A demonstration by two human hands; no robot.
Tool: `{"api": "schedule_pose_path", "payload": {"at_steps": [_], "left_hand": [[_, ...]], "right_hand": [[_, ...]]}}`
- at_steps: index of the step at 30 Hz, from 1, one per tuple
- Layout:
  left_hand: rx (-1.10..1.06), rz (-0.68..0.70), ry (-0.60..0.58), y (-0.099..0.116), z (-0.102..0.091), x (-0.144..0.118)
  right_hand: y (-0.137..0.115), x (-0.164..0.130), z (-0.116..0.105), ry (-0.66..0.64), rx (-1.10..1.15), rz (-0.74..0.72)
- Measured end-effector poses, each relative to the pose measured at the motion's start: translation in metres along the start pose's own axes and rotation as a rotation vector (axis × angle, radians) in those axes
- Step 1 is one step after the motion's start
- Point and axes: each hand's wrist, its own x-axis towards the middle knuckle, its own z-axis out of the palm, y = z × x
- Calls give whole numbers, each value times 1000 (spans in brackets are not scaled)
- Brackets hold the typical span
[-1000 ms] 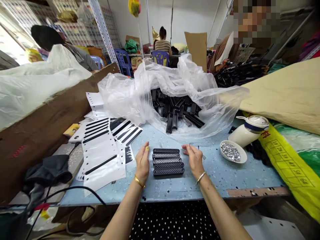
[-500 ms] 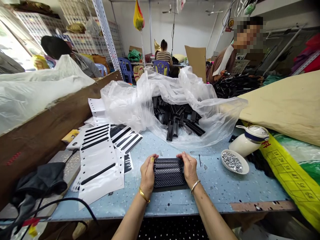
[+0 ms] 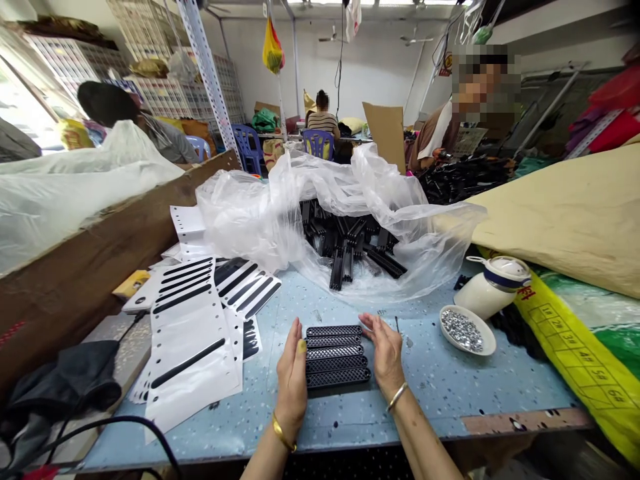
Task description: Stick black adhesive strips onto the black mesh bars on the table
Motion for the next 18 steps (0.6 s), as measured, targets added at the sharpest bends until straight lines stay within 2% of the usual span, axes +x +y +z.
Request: {"api": "schedule_pose_path", "payload": {"at_steps": [8,18], "left_hand": [[126,45,-24,5,7,2],[92,37,-14,2,9,4]], "right_hand": [[6,-14,-3,-33,-144,-85],[6,-12,-6,-40,-230,-113]]}}
